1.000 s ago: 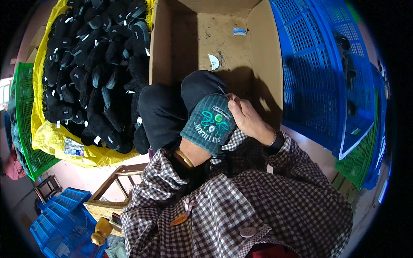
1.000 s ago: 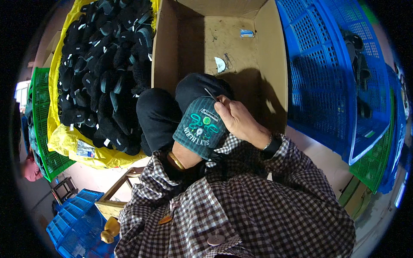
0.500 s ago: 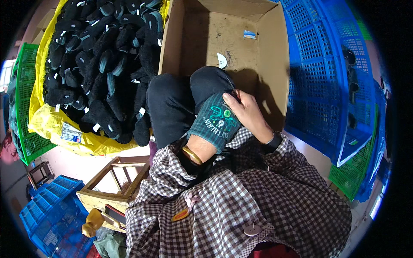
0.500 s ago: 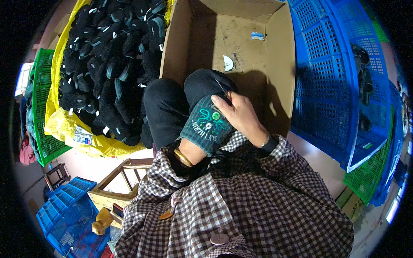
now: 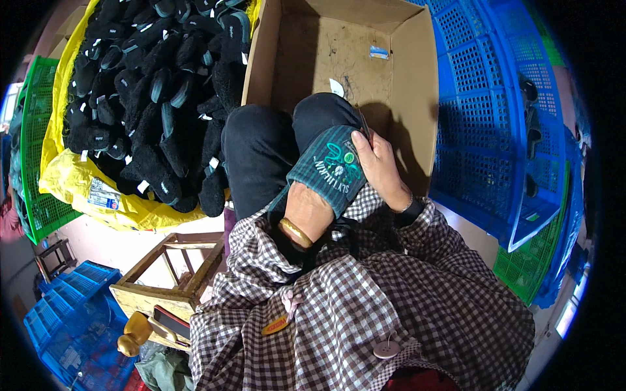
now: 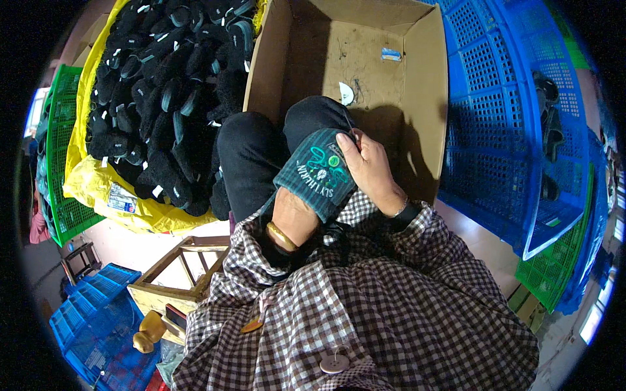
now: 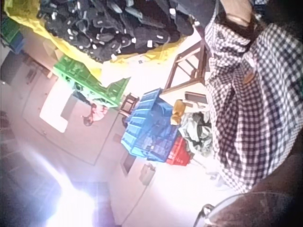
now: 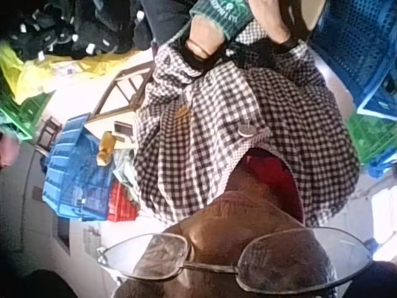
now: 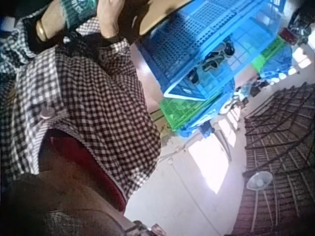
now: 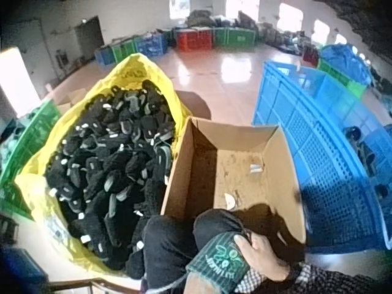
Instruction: The person sits on the floor and uses scissors to trim loose threads and excess fabric from the edges of black slippers. They handle each slipper one at a time, turning it over to access different sides, then place the trimmed slippers into a blue crate.
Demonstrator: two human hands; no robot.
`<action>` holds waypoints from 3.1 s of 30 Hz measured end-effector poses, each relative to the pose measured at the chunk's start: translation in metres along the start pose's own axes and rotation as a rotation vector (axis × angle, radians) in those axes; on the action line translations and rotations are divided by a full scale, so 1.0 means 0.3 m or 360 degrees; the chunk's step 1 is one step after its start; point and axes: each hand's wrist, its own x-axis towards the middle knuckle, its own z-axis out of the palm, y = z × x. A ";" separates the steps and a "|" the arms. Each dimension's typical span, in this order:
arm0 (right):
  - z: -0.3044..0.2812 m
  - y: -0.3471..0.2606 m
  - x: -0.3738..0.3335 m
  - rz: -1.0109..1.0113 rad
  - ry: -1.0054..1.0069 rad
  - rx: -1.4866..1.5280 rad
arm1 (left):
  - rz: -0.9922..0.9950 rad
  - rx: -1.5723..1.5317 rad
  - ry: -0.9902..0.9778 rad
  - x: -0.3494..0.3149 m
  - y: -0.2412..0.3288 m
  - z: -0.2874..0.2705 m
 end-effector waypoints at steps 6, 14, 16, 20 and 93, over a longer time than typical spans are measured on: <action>-0.001 -0.022 -0.042 0.0297 0.0078 0.0403 | 0.0126 0.0276 -0.0959 -0.061 0.059 -0.131; -0.021 0.004 -0.069 0.0498 0.0349 0.0769 | -0.0374 -0.0007 0.0396 -0.221 0.070 -0.313; -0.024 -0.056 -0.071 0.0560 0.0429 0.0875 | -0.0706 -0.0501 0.0451 -0.239 0.048 -0.267; -0.022 -0.092 -0.075 0.0640 0.0357 0.0907 | -0.0947 -0.1104 0.0438 -0.182 0.077 -0.226; -0.111 -0.129 -0.166 -0.0146 -0.0852 0.0047 | -0.0010 -0.0477 -0.0158 0.030 0.057 -0.272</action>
